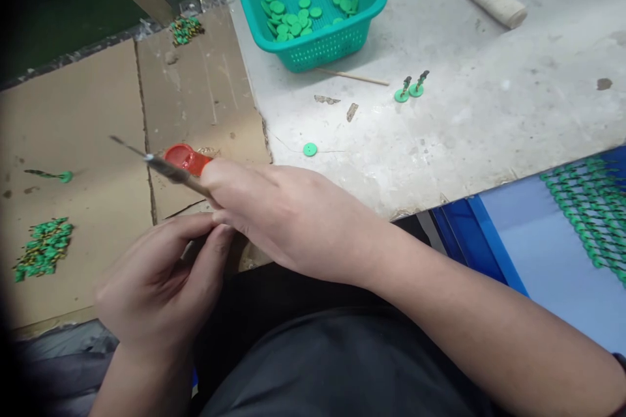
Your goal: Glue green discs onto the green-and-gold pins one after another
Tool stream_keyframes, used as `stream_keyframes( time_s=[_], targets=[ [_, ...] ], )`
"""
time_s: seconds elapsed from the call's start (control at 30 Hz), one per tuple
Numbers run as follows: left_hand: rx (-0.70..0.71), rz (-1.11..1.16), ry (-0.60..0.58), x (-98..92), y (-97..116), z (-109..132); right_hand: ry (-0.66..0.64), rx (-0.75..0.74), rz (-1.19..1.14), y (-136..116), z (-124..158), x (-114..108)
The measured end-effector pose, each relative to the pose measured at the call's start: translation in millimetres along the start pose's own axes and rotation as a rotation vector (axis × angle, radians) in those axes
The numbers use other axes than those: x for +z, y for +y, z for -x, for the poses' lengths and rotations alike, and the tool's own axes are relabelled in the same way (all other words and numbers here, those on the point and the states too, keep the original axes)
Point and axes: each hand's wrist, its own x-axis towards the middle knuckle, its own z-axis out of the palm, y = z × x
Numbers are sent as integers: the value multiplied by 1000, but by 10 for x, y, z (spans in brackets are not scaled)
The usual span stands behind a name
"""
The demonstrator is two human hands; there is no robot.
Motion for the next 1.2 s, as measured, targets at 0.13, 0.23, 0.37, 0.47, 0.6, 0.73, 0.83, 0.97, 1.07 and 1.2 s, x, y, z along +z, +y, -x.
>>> stream_keyframes(
  time_s=[0.13, 0.23, 0.37, 0.47, 0.6, 0.73, 0.83, 0.97, 1.07, 1.2],
  targets=[
    [7, 16, 11, 10, -21, 12, -7, -26, -45, 27, -17, 62],
    [16, 20, 24, 15, -33, 22, 7, -54, -60, 32, -38, 77],
    [5, 27, 26, 15, -44, 32, 2, -55, -69, 29, -38, 76],
    [10, 33, 27, 15, -48, 33, -3, -58, -54, 27, -31, 76],
    [14, 35, 25, 18, -49, 31, -17, -41, -40, 15, -38, 68],
    [7, 27, 31, 22, -52, 40, -22, -13, -54, -3, -55, 48],
    [-1, 21, 27, 20, -54, 48, -28, -8, -55, -10, -64, 41],
    [9, 27, 28, 16, -51, 34, -41, -2, -17, -19, -79, 39],
    [19, 35, 18, 15, -45, 16, -52, -6, -7, -34, -99, 36],
    [18, 22, 13, 11, -47, 13, -56, -56, -19, -49, -111, 41]
  ],
)
